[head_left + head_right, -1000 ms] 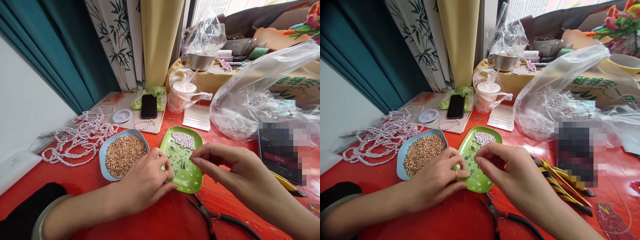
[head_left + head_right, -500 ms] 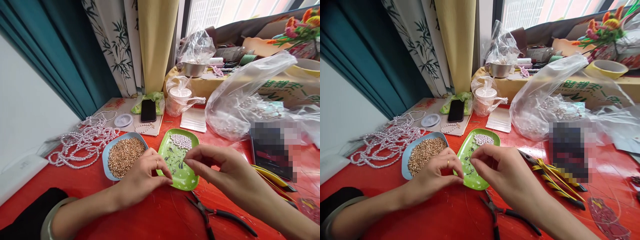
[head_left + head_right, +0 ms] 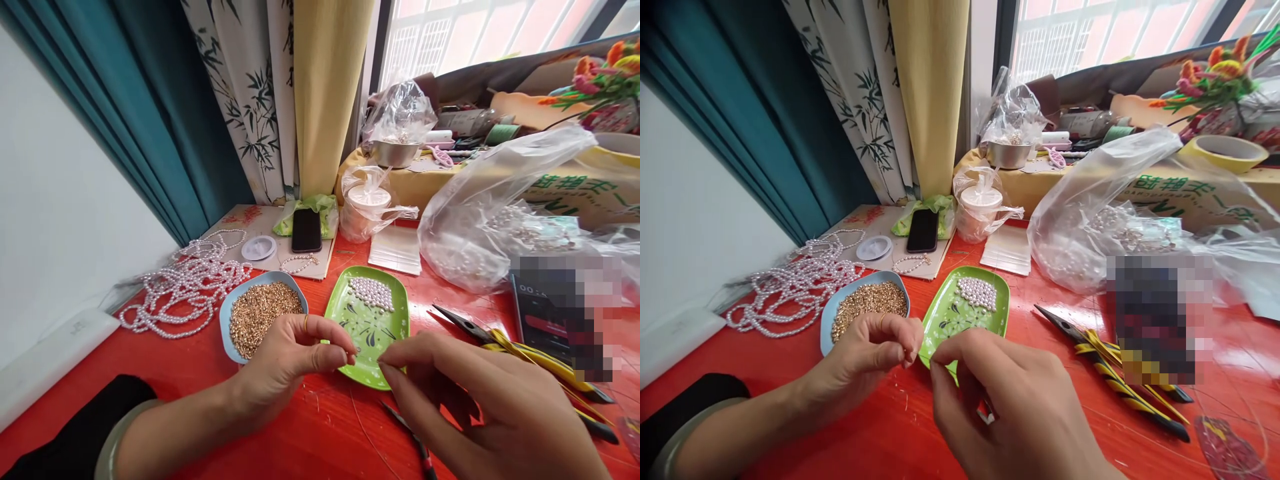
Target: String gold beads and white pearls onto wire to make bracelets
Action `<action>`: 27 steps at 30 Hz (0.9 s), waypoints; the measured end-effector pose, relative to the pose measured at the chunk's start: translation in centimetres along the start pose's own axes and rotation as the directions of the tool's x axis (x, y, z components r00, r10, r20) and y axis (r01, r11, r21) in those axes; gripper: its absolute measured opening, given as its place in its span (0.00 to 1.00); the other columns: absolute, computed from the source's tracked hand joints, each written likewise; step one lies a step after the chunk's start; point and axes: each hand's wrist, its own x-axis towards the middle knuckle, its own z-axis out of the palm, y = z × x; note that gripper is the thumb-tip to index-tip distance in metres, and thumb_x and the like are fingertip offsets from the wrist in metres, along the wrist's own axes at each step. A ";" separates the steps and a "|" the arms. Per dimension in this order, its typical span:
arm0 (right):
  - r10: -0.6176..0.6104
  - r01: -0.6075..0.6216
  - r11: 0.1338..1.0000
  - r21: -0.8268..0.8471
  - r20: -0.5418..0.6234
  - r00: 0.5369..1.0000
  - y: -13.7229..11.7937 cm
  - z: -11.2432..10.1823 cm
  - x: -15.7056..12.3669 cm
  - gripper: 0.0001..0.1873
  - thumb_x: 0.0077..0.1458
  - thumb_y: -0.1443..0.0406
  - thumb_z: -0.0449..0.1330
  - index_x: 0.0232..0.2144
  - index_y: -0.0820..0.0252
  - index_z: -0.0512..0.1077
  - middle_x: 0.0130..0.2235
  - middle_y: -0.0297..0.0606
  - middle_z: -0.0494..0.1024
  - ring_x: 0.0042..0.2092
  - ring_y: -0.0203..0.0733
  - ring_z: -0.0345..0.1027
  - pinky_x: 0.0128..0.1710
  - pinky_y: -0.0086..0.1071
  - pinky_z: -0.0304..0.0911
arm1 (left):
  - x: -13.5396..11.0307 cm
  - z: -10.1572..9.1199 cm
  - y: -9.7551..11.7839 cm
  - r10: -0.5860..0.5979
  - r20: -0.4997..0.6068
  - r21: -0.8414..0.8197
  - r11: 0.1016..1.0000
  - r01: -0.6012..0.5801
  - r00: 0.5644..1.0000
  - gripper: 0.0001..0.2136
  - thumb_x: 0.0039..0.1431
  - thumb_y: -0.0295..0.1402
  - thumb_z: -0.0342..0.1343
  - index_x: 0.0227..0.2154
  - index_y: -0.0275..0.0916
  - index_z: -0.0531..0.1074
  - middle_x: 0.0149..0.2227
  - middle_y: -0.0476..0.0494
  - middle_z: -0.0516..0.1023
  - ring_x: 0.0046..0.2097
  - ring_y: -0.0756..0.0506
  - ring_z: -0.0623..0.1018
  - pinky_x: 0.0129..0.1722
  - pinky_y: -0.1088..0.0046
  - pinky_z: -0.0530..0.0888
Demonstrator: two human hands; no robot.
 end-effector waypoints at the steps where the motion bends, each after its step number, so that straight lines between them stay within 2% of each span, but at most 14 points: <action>1: -0.020 0.020 1.000 -0.010 -0.020 1.000 -0.1 0.0 0.0 0.05 0.51 0.72 0.55 0.28 0.59 0.69 0.16 0.26 0.67 0.15 0.28 0.56 0.13 0.22 0.51 | 0.0 0.1 0.0 -0.002 -0.005 -0.009 1.000 0.002 1.000 0.07 0.39 0.35 0.67 0.19 0.40 0.76 0.21 0.51 0.73 0.27 0.52 0.69 0.32 0.74 0.65; 11: -0.059 0.057 0.996 -0.065 -0.027 0.998 -0.5 0.2 -0.7 0.08 0.52 0.72 0.53 0.27 0.58 0.70 0.14 0.26 0.66 0.13 0.29 0.57 0.12 0.24 0.49 | -0.2 0.1 -0.2 -0.027 -0.022 -0.038 0.999 0.026 0.999 0.07 0.36 0.33 0.68 0.17 0.39 0.75 0.20 0.51 0.71 0.26 0.52 0.68 0.30 0.75 0.64; 16: -0.054 0.052 0.997 -0.065 -0.033 0.998 -0.4 0.5 -0.9 0.08 0.52 0.72 0.53 0.26 0.59 0.70 0.15 0.27 0.67 0.14 0.29 0.57 0.12 0.24 0.51 | -0.4 0.4 -0.3 -0.068 -0.017 -0.108 0.992 0.065 0.998 0.07 0.35 0.30 0.68 0.17 0.38 0.75 0.20 0.52 0.72 0.26 0.53 0.68 0.30 0.77 0.64; 23: -0.054 0.053 0.998 -0.027 -0.037 0.998 -0.5 0.7 -0.6 0.07 0.51 0.73 0.54 0.27 0.59 0.70 0.16 0.27 0.70 0.14 0.28 0.59 0.14 0.22 0.54 | -0.5 0.5 -0.2 -0.080 -0.001 -0.151 0.985 0.079 0.997 0.06 0.36 0.29 0.68 0.18 0.39 0.76 0.21 0.52 0.73 0.27 0.54 0.69 0.30 0.78 0.65; 27: 0.003 -0.002 0.998 0.056 -0.008 1.000 -0.2 1.0 -0.5 0.07 0.53 0.72 0.53 0.26 0.59 0.69 0.17 0.27 0.71 0.16 0.28 0.63 0.16 0.20 0.57 | -0.5 0.5 -0.3 -0.048 -0.016 -0.152 0.987 0.045 0.999 0.06 0.36 0.30 0.69 0.18 0.39 0.76 0.21 0.52 0.73 0.27 0.53 0.69 0.31 0.77 0.65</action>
